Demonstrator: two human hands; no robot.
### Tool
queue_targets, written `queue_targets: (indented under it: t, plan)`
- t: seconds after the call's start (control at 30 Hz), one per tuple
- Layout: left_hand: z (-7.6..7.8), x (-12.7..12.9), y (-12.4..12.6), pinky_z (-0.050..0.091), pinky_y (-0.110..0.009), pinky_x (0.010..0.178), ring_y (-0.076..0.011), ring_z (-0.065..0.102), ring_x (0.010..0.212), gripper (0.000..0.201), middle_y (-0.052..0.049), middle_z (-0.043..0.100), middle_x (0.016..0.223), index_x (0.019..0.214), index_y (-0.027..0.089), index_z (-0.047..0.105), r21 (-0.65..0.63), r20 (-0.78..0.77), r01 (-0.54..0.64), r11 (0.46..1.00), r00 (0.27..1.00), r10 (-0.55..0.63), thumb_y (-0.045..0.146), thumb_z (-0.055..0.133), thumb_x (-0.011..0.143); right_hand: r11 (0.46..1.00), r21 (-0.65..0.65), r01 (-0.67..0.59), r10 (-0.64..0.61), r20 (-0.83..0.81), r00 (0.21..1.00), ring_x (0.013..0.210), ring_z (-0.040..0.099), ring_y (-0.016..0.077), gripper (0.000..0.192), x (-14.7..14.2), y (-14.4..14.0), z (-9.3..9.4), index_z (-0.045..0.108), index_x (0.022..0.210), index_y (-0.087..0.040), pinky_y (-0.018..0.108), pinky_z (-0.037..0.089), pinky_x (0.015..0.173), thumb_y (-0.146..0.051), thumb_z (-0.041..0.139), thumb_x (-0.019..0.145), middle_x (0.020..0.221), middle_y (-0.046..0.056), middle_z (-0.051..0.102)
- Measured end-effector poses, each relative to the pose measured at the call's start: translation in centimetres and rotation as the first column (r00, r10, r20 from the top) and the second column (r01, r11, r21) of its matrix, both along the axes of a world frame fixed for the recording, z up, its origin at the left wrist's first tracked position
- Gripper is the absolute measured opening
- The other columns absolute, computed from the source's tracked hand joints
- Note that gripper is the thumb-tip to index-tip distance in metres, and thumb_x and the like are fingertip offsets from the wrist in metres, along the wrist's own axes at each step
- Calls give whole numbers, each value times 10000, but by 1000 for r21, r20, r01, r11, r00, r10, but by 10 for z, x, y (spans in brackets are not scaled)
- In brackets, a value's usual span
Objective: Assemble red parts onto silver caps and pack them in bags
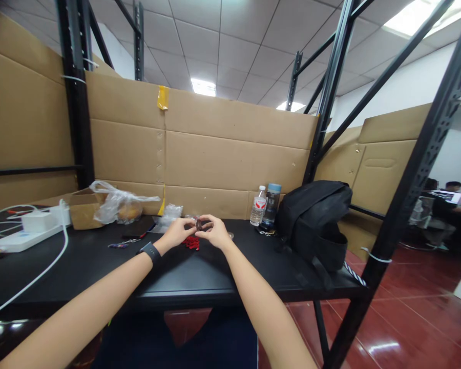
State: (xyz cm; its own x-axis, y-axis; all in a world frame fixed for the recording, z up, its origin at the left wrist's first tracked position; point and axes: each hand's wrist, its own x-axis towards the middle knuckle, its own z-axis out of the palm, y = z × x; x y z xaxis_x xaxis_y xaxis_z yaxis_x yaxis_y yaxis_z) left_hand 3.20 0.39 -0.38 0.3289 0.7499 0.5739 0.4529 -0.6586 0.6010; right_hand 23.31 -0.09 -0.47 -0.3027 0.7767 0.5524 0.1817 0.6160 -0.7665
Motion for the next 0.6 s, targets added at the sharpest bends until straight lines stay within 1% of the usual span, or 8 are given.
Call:
queue_targets:
  t: [0.07,0.17,0.23,0.3,0.4,0.5,0.6]
  plan:
    - [-1,0,2,531,-332,872,-242,726,900,233,-45,800,922,877,188,771,2,13,34,999,999,-34,354,608,860,1000,-3,4,-4,-2,1000,896,707,210,575,-2,0,-3,683,1092,-241,295,577,689,-364,916,581,1143,62,721]
    - [-4,0,6,523,-327,885,-247,721,927,272,-51,799,942,884,187,771,4,12,54,999,998,-54,397,599,882,1000,-20,3,-3,-12,1000,878,713,205,577,1,2,-5,674,1058,-230,300,583,703,-357,932,559,1123,60,717]
    - [-6,0,7,517,-323,883,-245,716,946,286,-57,797,976,908,192,773,15,-24,36,999,999,-35,407,584,899,999,-35,3,-4,-29,1000,860,716,201,581,3,2,-5,662,1040,-222,312,590,721,-356,939,548,1109,63,715]
    - [-6,1,8,509,-317,862,-240,709,951,280,-57,793,998,917,200,771,46,-87,-5,999,996,9,388,564,917,999,-52,-2,0,-49,999,848,719,201,583,3,1,-4,649,1021,-217,330,599,749,-366,942,539,1102,67,715]
    - [-5,1,6,491,-303,834,-229,697,949,270,-51,785,991,905,214,765,94,-162,-37,995,985,52,358,539,943,998,-67,-6,1,-66,998,847,725,205,595,2,-2,-2,640,1007,-214,352,605,784,-384,946,526,1101,73,717]
    - [-4,1,3,482,-300,850,-222,680,971,270,-55,771,1005,932,219,759,117,-157,-35,993,986,53,372,539,962,997,-76,2,-7,-70,997,834,730,210,600,1,-3,-1,643,985,-206,360,607,791,-394,954,507,1066,73,727]
    - [-3,1,1,472,-319,896,-220,656,1013,250,-62,741,1047,921,214,756,141,-147,-49,989,987,70,361,557,960,996,-87,-18,11,-84,996,820,734,215,594,0,-4,0,646,953,-204,363,612,782,-411,957,492,1036,69,737]
